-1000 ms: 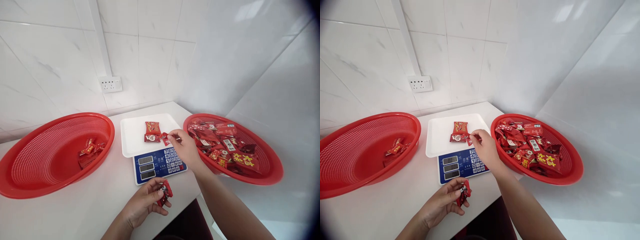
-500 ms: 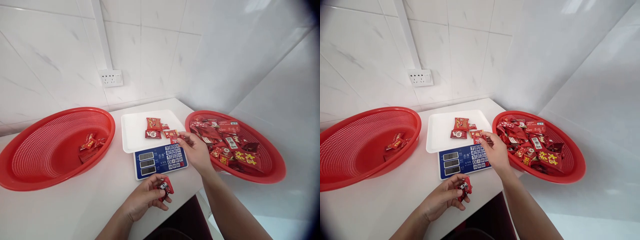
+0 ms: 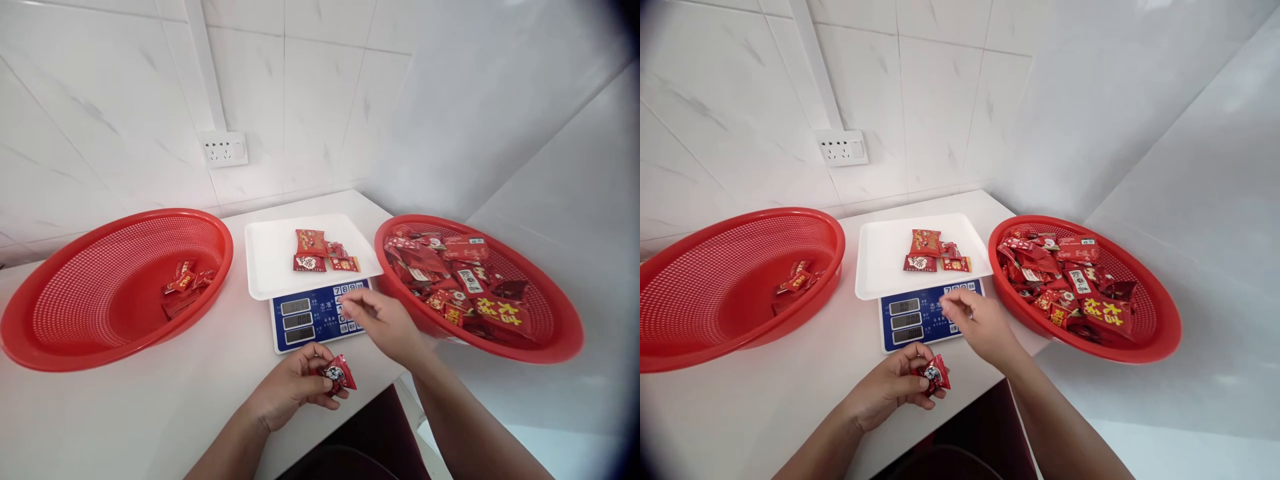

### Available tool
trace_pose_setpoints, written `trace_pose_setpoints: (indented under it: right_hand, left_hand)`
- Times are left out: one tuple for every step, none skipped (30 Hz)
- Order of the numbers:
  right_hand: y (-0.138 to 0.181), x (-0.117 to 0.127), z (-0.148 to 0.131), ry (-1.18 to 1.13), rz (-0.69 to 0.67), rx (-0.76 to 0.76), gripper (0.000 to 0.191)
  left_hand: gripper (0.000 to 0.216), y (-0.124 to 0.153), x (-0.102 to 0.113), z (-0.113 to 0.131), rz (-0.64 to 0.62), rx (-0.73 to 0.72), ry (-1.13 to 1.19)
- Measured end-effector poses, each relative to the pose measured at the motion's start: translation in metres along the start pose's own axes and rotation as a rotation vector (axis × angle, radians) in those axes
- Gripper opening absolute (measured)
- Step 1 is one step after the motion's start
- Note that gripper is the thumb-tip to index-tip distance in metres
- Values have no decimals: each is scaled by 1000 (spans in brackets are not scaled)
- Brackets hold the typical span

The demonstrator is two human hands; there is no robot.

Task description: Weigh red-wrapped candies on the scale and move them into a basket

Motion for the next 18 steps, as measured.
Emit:
trace_pose_setpoints:
  right_hand:
    - [8,-4,1,43,-88,-10,23]
    - [15,-8,2,88,-169,-19,26]
    - [22,-11,3,130,-238,-27,30]
    - [28,-13,4,164,-295,-35,33]
    - [33,-14,6,184,-343,-42,36]
    - [37,-16,7,193,-383,-50,38]
    - [41,-17,8,190,-417,-57,39]
    - [43,-18,8,177,-446,-64,38]
    - [45,-20,8,156,-470,-74,36]
    - [47,-21,8,137,-485,-85,33]
    - [47,-22,8,121,-492,-96,29]
    - [47,-23,7,106,-495,-105,26]
    - [47,-24,7,91,-495,-113,24]
    - [47,-25,6,77,-492,-121,22]
    - [46,-26,6,59,-493,-126,21]
    - [45,-27,5,39,-497,-128,21]
    - [44,-28,4,17,-503,-129,21]
    - [44,-29,3,-7,-510,-128,21]
  left_hand:
    - [26,0,1,0,11,-2,0]
    - [26,0,2,0,24,-7,-1]
    - [26,0,2,0,39,-14,0]
    - [26,0,3,-1,55,-21,0]
    - [26,0,4,-1,70,-27,-1]
    - [26,0,4,-1,81,-31,-4]
    - [26,0,4,-1,88,-31,-8]
    - [26,0,4,-1,91,-26,-11]
    - [27,0,4,-1,90,-20,-15]
    - [27,0,3,-1,87,-13,-18]
    - [28,0,3,-1,84,-7,-21]
    - [28,0,3,-1,83,-4,-23]
    - [29,0,3,0,83,-3,-27]
    - [29,0,3,0,87,-6,-30]
    - [30,0,4,1,94,-9,-33]
    - [30,0,4,1,98,-11,-34]
    - [31,0,4,2,101,-13,-35]
    - [31,0,4,2,104,-15,-35]
Point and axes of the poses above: each hand's wrist, its own y-axis away from the middle knuckle, its own x-axis out of the back of the hand, z = x × y, the point moved 5 cm from there along -y, towards the middle knuckle, and after that the axes turned 4 degrees about -y, right-handed, at the moved point
